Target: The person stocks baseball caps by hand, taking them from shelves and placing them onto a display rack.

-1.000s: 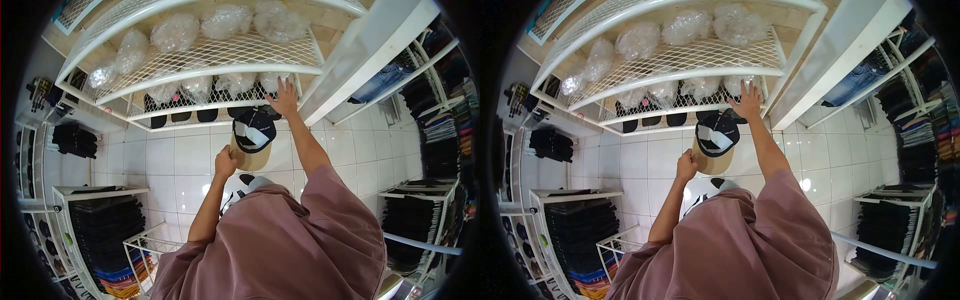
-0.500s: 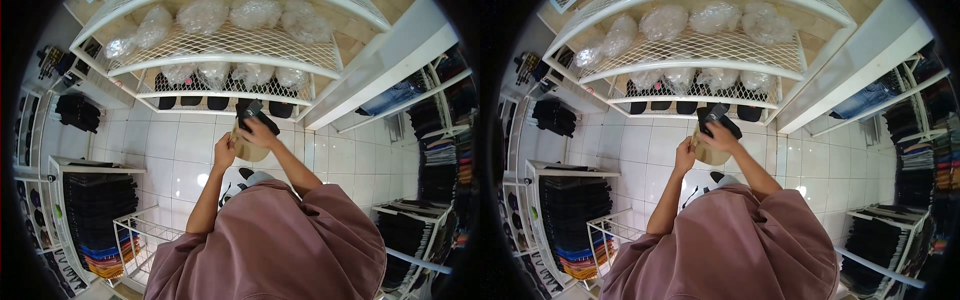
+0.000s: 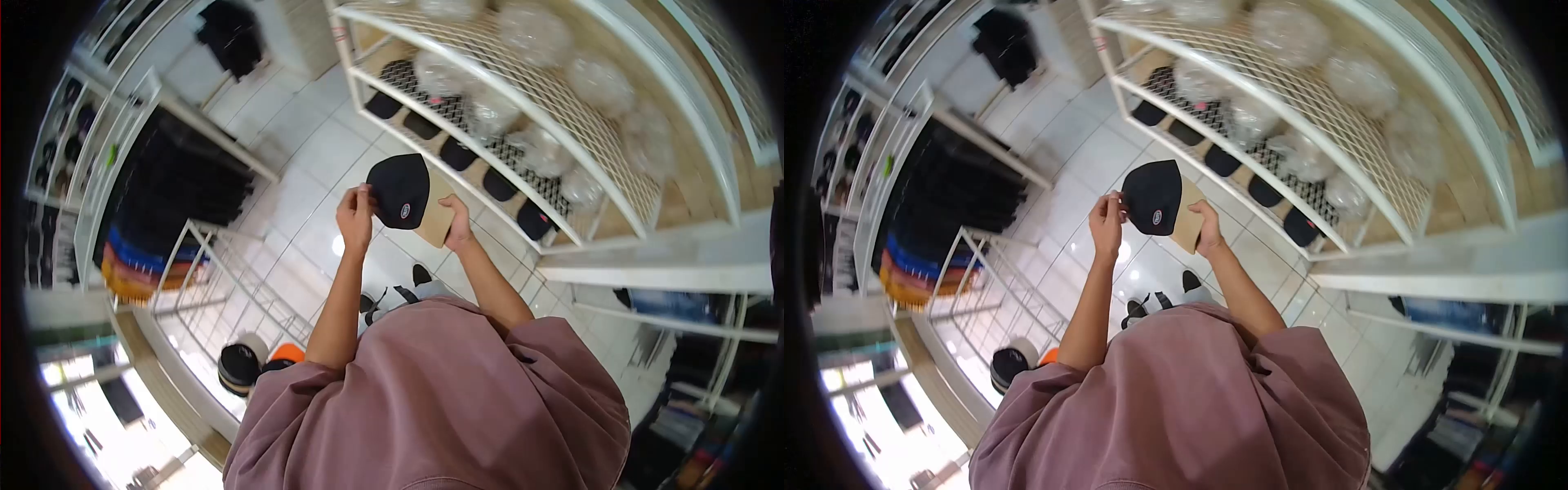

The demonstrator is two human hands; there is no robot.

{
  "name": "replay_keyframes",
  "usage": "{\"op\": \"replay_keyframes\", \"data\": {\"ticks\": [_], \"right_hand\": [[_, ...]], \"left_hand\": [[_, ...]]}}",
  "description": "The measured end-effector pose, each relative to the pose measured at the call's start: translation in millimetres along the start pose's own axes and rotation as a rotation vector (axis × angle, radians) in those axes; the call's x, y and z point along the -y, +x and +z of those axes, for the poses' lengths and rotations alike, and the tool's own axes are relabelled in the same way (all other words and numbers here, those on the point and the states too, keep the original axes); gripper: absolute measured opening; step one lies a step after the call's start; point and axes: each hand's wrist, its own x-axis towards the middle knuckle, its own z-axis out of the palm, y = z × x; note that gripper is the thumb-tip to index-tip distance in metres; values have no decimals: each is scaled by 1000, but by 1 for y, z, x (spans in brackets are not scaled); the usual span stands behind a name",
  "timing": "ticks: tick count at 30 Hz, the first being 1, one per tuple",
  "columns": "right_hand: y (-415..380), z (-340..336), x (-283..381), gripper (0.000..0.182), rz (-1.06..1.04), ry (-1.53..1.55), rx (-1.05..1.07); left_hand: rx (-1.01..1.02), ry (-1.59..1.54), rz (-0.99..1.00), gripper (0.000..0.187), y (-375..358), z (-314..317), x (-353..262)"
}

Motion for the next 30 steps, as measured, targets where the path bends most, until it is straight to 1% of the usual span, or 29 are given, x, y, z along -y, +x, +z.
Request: {"op": "replay_keyframes", "data": {"ticks": [1, 2, 3, 5, 6, 7, 8, 9, 10, 11, 13, 14, 16, 17, 18, 19, 20, 21, 22, 23, 25, 27, 28, 29, 30], "right_hand": [[6, 12, -6, 42, 43, -18, 27], [12, 24, -12, 44, 74, -67, 12], [21, 36, -19, 47, 102, -117, -1], [41, 52, -41, 45, 215, -195, 51], [48, 64, -55, 45, 229, -311, 47], [54, 76, -70, 44, 239, -429, 49], [64, 83, -85, 44, 284, -457, 91], [75, 85, -102, 46, 302, -565, 67], [83, 93, -123, 47, 316, -676, 50], [84, 109, -143, 47, 364, -712, 102], [78, 146, -184, 47, 339, -886, 133], [76, 161, -207, 47, 379, -921, 181], [69, 189, -259, 50, 261, -1186, 345], [67, 203, -283, 50, 290, -1210, 385], [64, 217, -308, 52, 262, -1262, 424], [63, 228, -334, 54, 233, -1313, 462], [67, 232, -361, 54, 160, -1369, 534], [66, 241, -384, 54, 186, -1395, 562], [65, 251, -407, 52, 175, -1447, 588], [64, 260, -430, 51, 155, -1492, 610], [66, 265, -471, 50, 165, -1543, 628], [68, 270, -513, 51, 261, -1590, 568], [66, 274, -529, 53, 351, -1567, 514], [69, 273, -546, 53, 363, -1582, 524], [74, 264, -565, 55, 380, -1581, 527]], "left_hand": [[-241, 202, 77, 54, -2, -20, 3], [-387, 232, 121, 58, -7, -36, 7], [-439, 228, 110, 58, -12, -55, 5], [-282, -114, -170, 59, -27, -99, 5], [-190, -354, -134, 54, -35, -119, 13], [-251, -369, -130, 54, -46, -139, 17], [-303, -369, -52, 52, -56, -156, 21], [-361, -364, 25, 49, -69, -174, 26], [-477, -376, 65, 40, -79, -189, 33], [-555, -385, 68, 40, -93, -205, 37], [-716, -330, 139, 36, -123, -242, 47], [-777, -363, 149, 32, -136, -261, 58], [-868, -381, 147, 33, -172, -303, 71], [-890, -392, 148, 33, -188, -321, 79], [-940, -404, 155, 33, -205, -341, 97], [-994, -338, 168, 36, -223, -361, 101], [-1041, -303, 119, 38, -241, -379, 108], [-1084, -272, 65, 42, -258, -396, 120], [-1083, -122, 19, 49, -274, -416, 133], [-1109, -136, 11, 49, -287, -431, 146], [-1123, -130, -102, 49, -302, -453, 166], [-1139, -202, -74, 49, -309, -474, 192], [-1141, -295, -51, 48, -310, -483, 209], [-1142, -385, -29, 47, -312, -493, 226], [-1156, -395, -37, 47, -312, -502, 251]]}}
